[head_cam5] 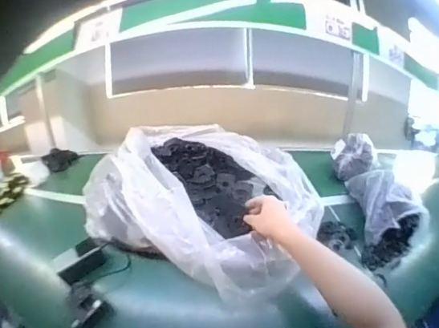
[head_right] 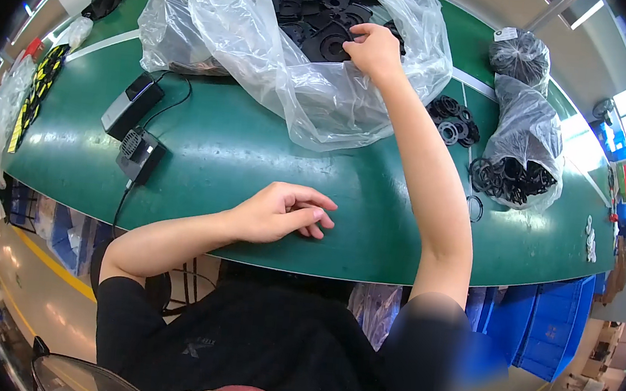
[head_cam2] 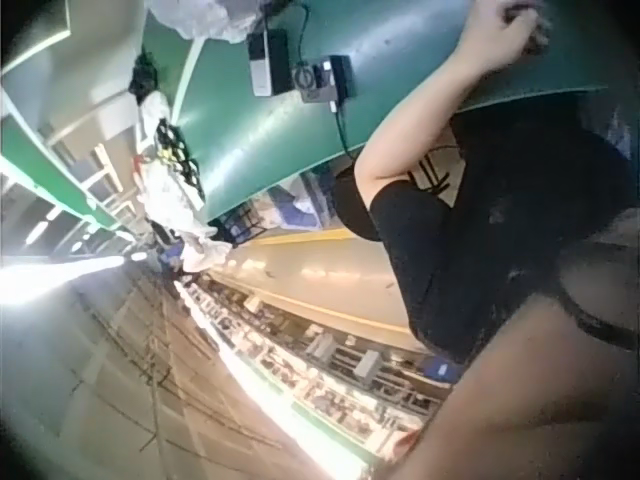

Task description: Assembling circular plastic rings onto a black plastic base and moving a bin of finished components.

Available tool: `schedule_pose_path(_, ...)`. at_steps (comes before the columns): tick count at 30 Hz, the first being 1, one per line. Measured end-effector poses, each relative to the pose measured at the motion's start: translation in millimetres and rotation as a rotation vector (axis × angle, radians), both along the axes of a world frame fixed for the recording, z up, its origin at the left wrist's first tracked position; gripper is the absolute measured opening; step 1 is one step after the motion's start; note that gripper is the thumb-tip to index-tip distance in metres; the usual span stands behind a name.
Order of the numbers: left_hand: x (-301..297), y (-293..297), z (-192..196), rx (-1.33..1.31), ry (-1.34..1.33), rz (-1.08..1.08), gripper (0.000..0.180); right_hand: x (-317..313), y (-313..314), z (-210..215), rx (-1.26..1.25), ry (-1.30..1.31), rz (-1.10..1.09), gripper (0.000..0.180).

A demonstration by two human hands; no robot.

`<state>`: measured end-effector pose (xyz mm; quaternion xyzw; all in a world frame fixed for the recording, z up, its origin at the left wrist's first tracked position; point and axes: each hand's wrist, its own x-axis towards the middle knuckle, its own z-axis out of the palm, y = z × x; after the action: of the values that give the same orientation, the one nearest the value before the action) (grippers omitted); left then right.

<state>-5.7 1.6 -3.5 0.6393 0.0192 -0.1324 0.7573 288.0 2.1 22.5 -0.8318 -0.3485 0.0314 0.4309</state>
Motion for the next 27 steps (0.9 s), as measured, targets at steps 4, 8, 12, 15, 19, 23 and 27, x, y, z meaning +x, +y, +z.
schedule_pose_path(4,2.4,-0.9,-0.5,-0.009,0.007,0.002,0.029,6.0,-4.4,-7.6,0.092,-0.261,-0.071,0.036)
schedule_pose_path(8,4.9,-1.6,0.3,-0.040,0.025,0.009,0.029,-14.8,-25.8,25.1,0.212,-0.271,-0.070,0.034)
schedule_pose_path(12,7.6,2.8,1.0,-0.255,0.056,0.285,0.034,-41.6,-65.4,57.0,0.608,0.025,0.130,0.023)
schedule_pose_path(15,8.0,6.4,7.4,-0.437,0.038,0.448,0.041,-88.1,-115.1,80.0,0.274,0.150,0.362,0.020)
schedule_pose_path(19,4.3,2.9,6.9,-0.360,-0.029,0.213,0.034,-155.0,-147.4,37.4,0.109,0.181,0.397,0.016)
schedule_pose_path(23,-0.3,-9.4,3.0,-0.248,0.036,0.087,0.033,-166.0,-170.6,23.2,0.084,0.293,0.330,0.020)
schedule_pose_path(27,1.8,-9.5,7.2,-0.255,0.071,0.176,0.035,-79.0,-194.8,9.9,0.022,-0.314,-0.038,0.015)
